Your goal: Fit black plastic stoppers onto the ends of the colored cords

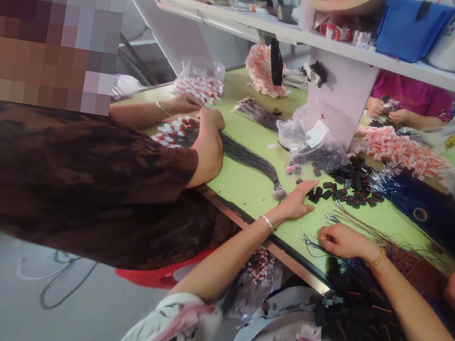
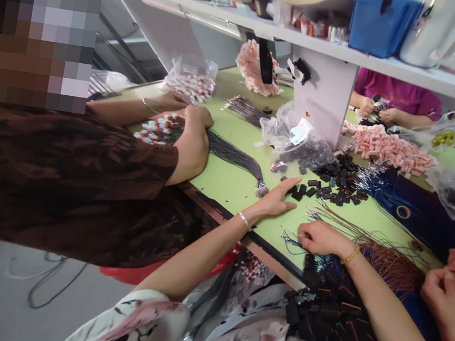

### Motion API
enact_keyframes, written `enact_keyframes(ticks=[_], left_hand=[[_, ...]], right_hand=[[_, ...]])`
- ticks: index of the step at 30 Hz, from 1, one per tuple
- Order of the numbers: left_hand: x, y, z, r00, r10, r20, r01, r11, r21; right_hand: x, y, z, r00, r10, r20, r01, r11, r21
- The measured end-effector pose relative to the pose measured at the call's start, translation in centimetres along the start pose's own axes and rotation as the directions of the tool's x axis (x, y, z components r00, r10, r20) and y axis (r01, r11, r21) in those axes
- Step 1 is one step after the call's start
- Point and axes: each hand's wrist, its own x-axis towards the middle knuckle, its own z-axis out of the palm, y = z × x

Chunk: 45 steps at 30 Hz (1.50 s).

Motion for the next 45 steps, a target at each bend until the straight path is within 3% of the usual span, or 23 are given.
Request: enact_keyframes(ticks=[4, 10, 14, 18, 21, 25, 30, 32, 36, 45], left_hand=[[-0.4, 0.4, 0.7, 0.994, 0.001, -0.108, 0.019, 0.981, 0.191], [-0.6, 0.9, 1.7, 0.996, -0.035, -0.08, 0.057, 0.955, 0.292], [-1.6, 1.3, 1.1, 0.994, -0.045, -0.095, 0.061, 0.984, 0.167], [-2.9, 2.0, 0.4, 0.982, -0.06, -0.179, 0.026, 0.982, -0.185], [-4.2, 2.7, 0.7, 0.966, -0.173, -0.192, 0.056, 0.866, -0.497], [-5.8, 3.6, 2.0, 0.944, -0.323, -0.071, 0.13, 0.561, -0.818], [-6.9, 4.3, 3.3, 0.907, -0.393, 0.154, 0.242, 0.184, -0.953], [-7.1, 4.4, 3.6, 0.898, -0.385, 0.215, 0.265, 0.083, -0.961], [-7.2, 4.5, 3.9, 0.898, -0.365, 0.244, 0.268, 0.016, -0.963], [-7.4, 4.4, 4.1, 0.904, -0.345, 0.252, 0.28, 0.034, -0.959]], right_hand=[[0.2, 0.2, 0.2, 0.996, 0.07, -0.048, -0.062, 0.988, 0.144], [0.5, 1.5, 0.7, 0.977, 0.134, -0.166, -0.061, 0.921, 0.384], [0.5, 1.7, 0.6, 0.979, 0.127, -0.159, -0.051, 0.908, 0.415], [0.4, 1.1, 0.3, 0.979, 0.127, -0.16, -0.048, 0.905, 0.422], [0.4, 0.8, 0.2, 0.973, 0.138, -0.185, -0.052, 0.913, 0.405], [0.4, 0.6, 0.0, 0.96, 0.163, -0.23, -0.069, 0.927, 0.368], [0.2, 0.2, -0.1, 0.945, 0.198, -0.262, -0.091, 0.925, 0.37], [0.1, 0.0, -0.1, 0.94, 0.2, -0.276, -0.091, 0.927, 0.363], [0.1, -0.2, -0.1, 0.942, 0.172, -0.289, -0.068, 0.939, 0.338], [0.1, -0.2, 0.0, 0.95, 0.152, -0.272, -0.058, 0.945, 0.323]])
